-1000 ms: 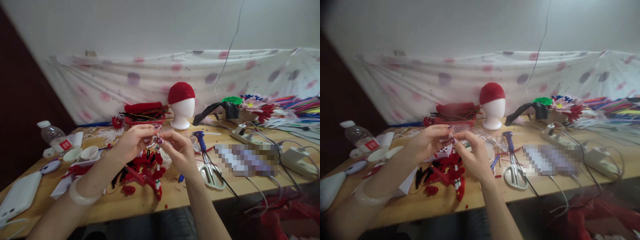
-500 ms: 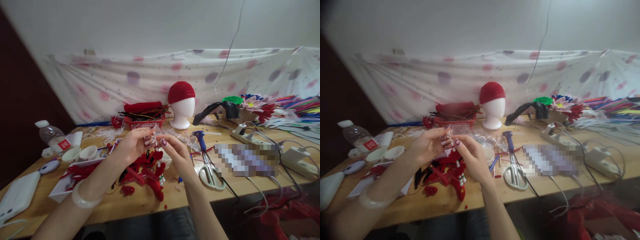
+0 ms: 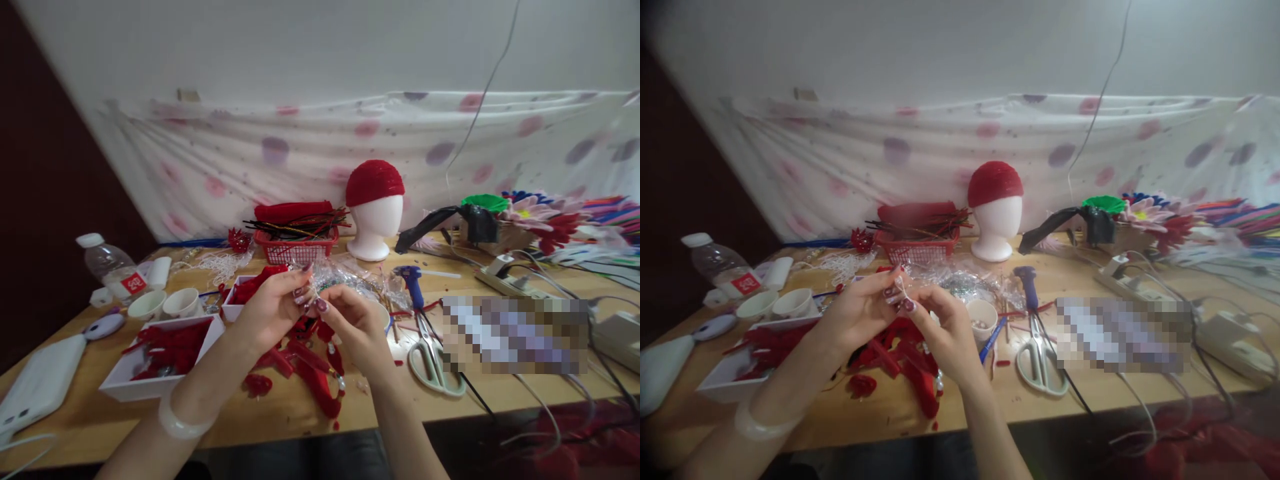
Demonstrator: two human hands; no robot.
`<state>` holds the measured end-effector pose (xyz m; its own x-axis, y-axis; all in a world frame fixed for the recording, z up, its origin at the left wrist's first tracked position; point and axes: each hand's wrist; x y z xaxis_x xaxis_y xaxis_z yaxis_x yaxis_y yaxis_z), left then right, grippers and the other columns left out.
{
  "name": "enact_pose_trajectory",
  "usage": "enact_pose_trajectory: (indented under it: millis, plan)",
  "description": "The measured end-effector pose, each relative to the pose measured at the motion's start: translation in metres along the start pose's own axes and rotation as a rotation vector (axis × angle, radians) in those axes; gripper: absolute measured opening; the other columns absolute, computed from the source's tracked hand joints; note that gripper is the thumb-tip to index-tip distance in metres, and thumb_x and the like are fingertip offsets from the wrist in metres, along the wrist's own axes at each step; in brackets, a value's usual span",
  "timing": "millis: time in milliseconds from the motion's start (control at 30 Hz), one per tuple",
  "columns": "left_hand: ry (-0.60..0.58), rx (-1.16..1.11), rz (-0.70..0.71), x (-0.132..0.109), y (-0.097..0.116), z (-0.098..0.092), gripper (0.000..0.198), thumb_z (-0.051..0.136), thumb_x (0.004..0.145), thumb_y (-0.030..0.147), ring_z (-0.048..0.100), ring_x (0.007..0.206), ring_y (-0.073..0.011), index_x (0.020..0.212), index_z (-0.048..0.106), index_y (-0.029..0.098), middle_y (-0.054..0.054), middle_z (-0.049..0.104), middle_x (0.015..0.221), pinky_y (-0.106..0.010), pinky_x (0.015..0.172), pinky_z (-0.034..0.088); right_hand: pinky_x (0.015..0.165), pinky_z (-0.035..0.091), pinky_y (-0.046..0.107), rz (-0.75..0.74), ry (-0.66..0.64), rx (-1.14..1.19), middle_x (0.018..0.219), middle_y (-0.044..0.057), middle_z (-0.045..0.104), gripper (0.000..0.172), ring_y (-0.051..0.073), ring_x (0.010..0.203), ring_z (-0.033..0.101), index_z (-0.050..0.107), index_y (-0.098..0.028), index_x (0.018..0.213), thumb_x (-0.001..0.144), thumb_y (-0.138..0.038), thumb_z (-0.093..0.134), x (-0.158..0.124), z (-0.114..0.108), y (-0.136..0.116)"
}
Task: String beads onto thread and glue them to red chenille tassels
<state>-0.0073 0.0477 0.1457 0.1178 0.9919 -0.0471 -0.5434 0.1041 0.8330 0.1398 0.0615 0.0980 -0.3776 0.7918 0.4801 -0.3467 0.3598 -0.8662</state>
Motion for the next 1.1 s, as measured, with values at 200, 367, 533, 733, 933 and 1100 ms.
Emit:
enact_pose_trajectory:
  millis: [200, 367, 533, 733, 933, 1100]
  plan:
    - [0.062, -0.115, 0.085, 0.006, 0.022, 0.002, 0.029, 0.094, 0.063, 0.025, 0.051, 0.055, -0.0078, 0.064, 0.067, 0.015, 0.004, 0.057, 0.062, -0.020, 0.055, 0.047, 0.074, 0.055, 0.027, 0.216, -0.086, 0.275, 0.088, -0.002, 0.069, 0.034, 0.014, 0.077, 0.066, 0.061, -0.027, 0.108, 0.084, -0.041, 0.080, -0.008, 0.009, 0.013]
    - [0.055, -0.069, 0.163, 0.007, 0.078, 0.005, 0.010, 0.073, 0.084, 0.027, 0.062, 0.071, -0.0130, 0.083, 0.074, 0.017, -0.003, 0.069, 0.082, -0.024, 0.067, 0.052, 0.084, 0.056, 0.032, 0.243, -0.106, 0.232, 0.101, 0.004, 0.071, 0.037, 0.020, 0.094, 0.068, 0.062, -0.027, 0.109, 0.083, -0.043, 0.081, -0.006, 0.014, 0.013]
    - [-0.014, -0.017, 0.380, 0.005, 0.141, 0.005, 0.022, 0.057, 0.090, 0.027, 0.064, 0.084, -0.0183, 0.097, 0.076, 0.017, -0.007, 0.070, 0.087, -0.029, 0.075, 0.051, 0.081, 0.053, 0.029, 0.299, -0.145, 0.162, 0.094, 0.000, 0.067, 0.030, 0.017, 0.087, 0.065, 0.063, -0.026, 0.103, 0.086, -0.046, 0.077, 0.005, 0.014, 0.010]
    - [-0.031, -0.023, 0.410, 0.018, 0.168, 0.003, 0.023, 0.061, 0.086, 0.022, 0.061, 0.092, -0.0196, 0.101, 0.075, 0.012, -0.010, 0.073, 0.090, -0.032, 0.085, 0.047, 0.080, 0.053, 0.032, 0.356, -0.214, 0.186, 0.099, 0.004, 0.070, 0.039, 0.020, 0.091, 0.067, 0.060, -0.024, 0.107, 0.087, -0.055, 0.074, 0.011, 0.009, 0.012]
    - [-0.069, 0.042, 0.356, 0.039, 0.175, 0.009, 0.031, 0.063, 0.081, 0.018, 0.060, 0.104, -0.0227, 0.111, 0.070, 0.011, -0.014, 0.073, 0.102, -0.035, 0.095, 0.042, 0.084, 0.054, 0.038, 0.419, -0.218, -0.045, 0.097, 0.007, 0.071, 0.031, 0.025, 0.094, 0.068, 0.062, -0.022, 0.106, 0.092, -0.050, 0.067, -0.005, -0.009, 0.007]
    - [-0.146, 0.121, 0.357, 0.061, 0.176, 0.026, 0.040, 0.067, 0.073, 0.017, 0.057, 0.115, -0.0270, 0.113, 0.066, 0.009, -0.017, 0.071, 0.111, -0.040, 0.103, 0.038, 0.067, 0.052, 0.030, 0.464, -0.176, -0.177, 0.085, 0.005, 0.068, 0.033, 0.020, 0.076, 0.067, 0.062, -0.023, 0.109, 0.093, -0.052, 0.064, -0.025, -0.029, -0.002]
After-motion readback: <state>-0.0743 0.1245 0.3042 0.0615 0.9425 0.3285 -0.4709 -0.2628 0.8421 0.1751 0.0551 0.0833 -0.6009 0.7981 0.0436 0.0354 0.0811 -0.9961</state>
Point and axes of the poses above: each hand's wrist, its own x-axis towards the middle knuckle, its own z-axis out of the palm, y = z × x
